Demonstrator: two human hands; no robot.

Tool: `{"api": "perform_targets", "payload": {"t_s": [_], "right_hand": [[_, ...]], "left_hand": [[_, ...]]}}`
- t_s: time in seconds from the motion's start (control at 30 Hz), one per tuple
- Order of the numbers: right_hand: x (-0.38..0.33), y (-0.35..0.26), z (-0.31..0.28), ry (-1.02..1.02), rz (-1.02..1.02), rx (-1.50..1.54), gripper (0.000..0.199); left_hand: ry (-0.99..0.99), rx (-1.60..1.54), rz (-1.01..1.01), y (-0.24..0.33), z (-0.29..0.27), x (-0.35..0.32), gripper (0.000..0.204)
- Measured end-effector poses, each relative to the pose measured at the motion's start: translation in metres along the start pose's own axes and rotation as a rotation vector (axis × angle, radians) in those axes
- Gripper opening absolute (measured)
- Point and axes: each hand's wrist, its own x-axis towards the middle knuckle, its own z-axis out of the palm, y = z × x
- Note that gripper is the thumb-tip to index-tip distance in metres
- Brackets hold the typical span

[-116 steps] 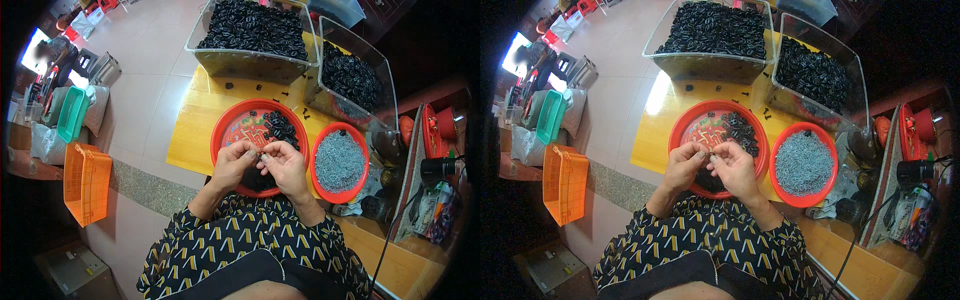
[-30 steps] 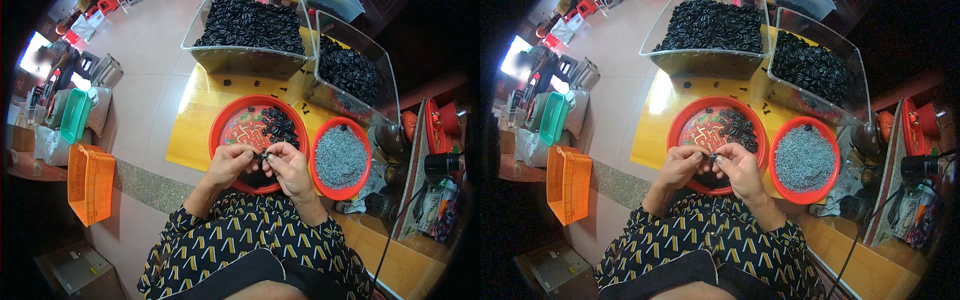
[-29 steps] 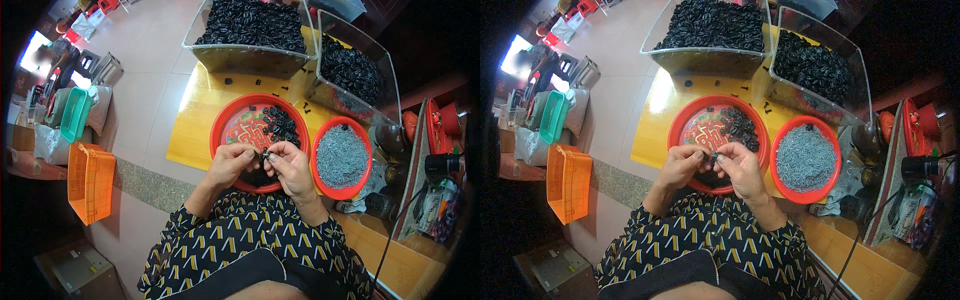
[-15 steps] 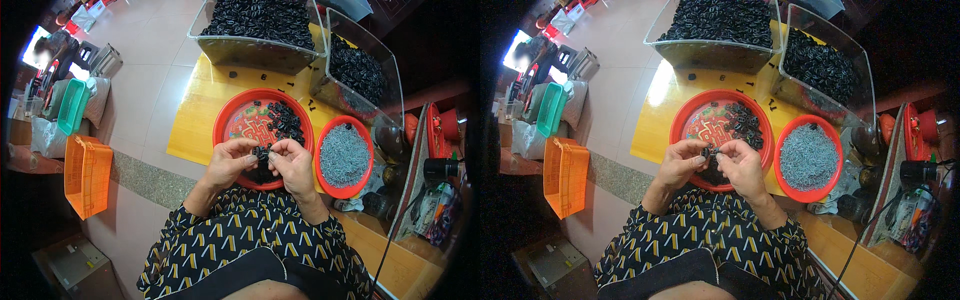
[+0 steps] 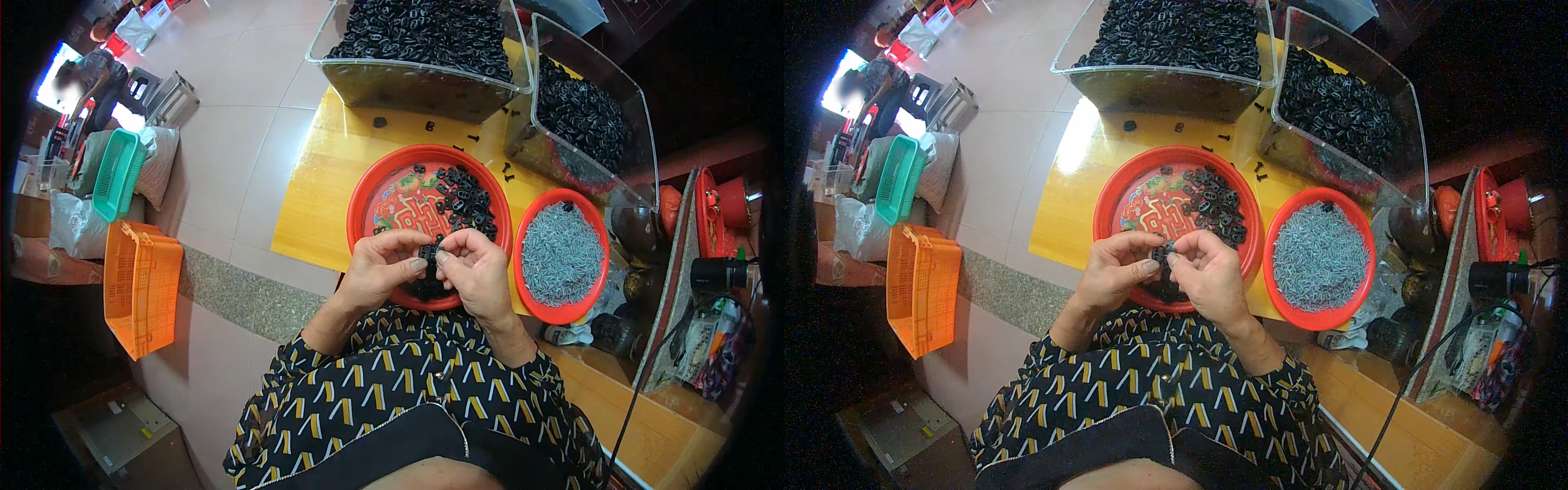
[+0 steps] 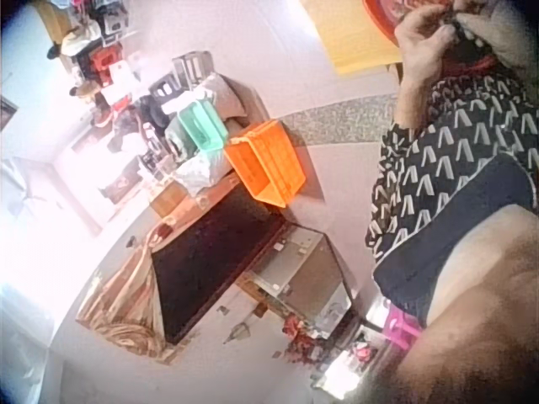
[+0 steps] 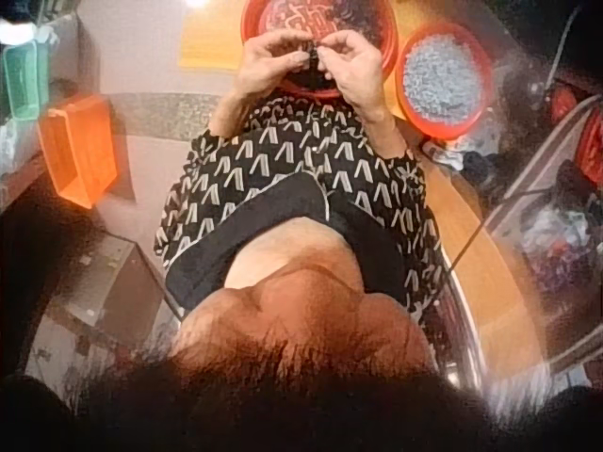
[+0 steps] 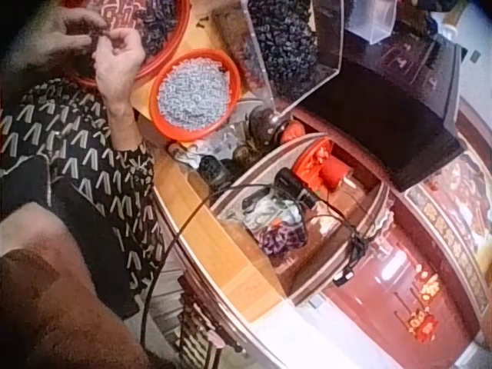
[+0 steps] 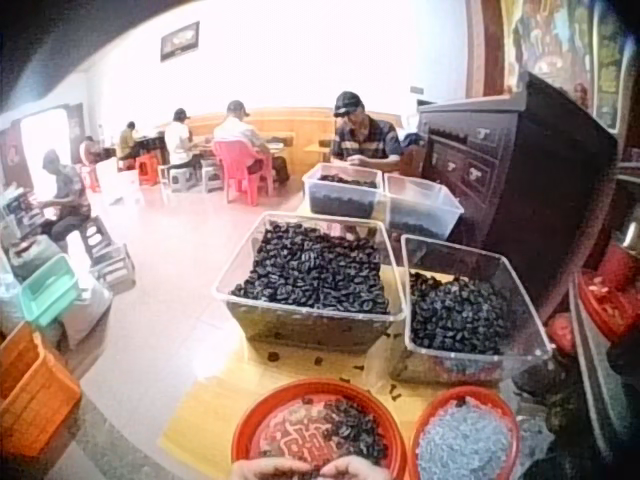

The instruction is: The person assembles plastic components by picking up pieces from a red tray and fitting them together by hand.

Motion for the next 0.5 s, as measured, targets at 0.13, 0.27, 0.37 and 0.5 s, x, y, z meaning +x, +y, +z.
{"api": "perform_targets", "payload": {"t_s": [0.13,0.27,0.37,0.5], "right_hand": [[0.0,0.001,0.001,-0.003,-0.013,-0.006,0.008],[0.001,0.001,-0.001,-0.034,0.001,0.036,0.008],[0.003,0.004,-0.004,-0.088,0.006,0.125,0.008],[0.005,0.005,-0.01,-0.15,0.053,0.242,0.009]], "left_hand": [[-0.004,0.01,-0.011,0.002,0.004,0.0,0.028],[0.014,0.011,-0.008,0.002,0.005,-0.001,0.027],[0.013,0.006,-0.014,0.001,0.004,-0.001,0.03],[0.004,0.059,-0.016,0.001,0.001,-0.001,0.029]]}}
